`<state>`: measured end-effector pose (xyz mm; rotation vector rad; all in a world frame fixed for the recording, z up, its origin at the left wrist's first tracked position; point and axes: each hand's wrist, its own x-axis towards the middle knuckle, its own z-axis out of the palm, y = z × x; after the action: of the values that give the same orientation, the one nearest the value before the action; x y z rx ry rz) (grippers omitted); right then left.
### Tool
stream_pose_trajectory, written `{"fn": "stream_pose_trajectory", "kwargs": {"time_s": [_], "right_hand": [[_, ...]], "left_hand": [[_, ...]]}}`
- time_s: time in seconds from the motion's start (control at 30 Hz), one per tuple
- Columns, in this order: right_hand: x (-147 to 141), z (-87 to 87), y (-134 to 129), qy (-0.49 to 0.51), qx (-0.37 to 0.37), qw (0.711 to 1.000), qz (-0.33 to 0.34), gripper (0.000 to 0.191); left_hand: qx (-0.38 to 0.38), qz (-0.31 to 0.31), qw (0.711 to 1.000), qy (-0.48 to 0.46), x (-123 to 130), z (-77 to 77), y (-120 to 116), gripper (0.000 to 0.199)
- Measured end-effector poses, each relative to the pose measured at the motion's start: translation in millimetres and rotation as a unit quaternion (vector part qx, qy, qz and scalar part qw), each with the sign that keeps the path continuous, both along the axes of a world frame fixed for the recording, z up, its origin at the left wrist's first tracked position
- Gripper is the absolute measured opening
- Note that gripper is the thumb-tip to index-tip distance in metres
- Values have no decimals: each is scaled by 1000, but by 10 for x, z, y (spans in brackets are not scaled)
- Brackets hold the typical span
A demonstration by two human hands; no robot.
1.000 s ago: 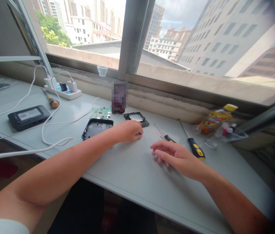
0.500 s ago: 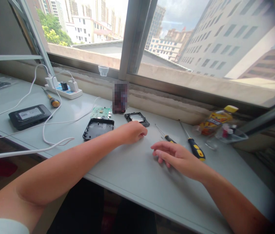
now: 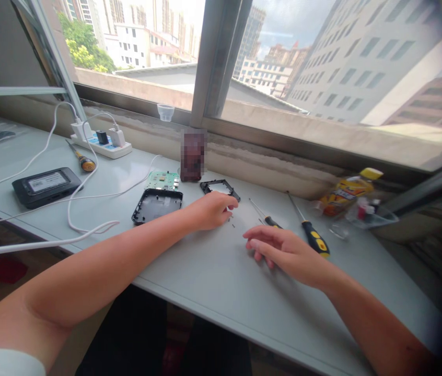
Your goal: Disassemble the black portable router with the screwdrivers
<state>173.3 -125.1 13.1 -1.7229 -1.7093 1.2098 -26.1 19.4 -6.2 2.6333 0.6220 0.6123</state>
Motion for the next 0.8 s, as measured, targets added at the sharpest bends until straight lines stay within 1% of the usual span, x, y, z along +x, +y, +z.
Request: {"fn": "stream_pose_trajectory", "kwargs": {"time_s": [0.07, 0.23, 0.47, 0.67, 0.8], "right_hand": [[-6, 1, 1, 0, 3, 1000, 1, 48], [-9, -5, -4, -3, 4, 1000, 8, 47], [-14, 4, -14, -9, -3, 1000, 2, 45], [4, -24, -12, -6, 6, 1000, 8, 45], [16, -33, -6, -11, 4, 1000, 6, 44]], "left_hand": [[6, 0, 1000, 9, 0, -21, 11, 29], [12, -19, 999, 27, 19, -48, 8, 27], [14, -32, 999, 33, 13, -16, -4, 30], [10, -28, 999, 32, 17, -20, 5, 30], [4, -30, 999, 39, -26, 35, -17, 30]]}}
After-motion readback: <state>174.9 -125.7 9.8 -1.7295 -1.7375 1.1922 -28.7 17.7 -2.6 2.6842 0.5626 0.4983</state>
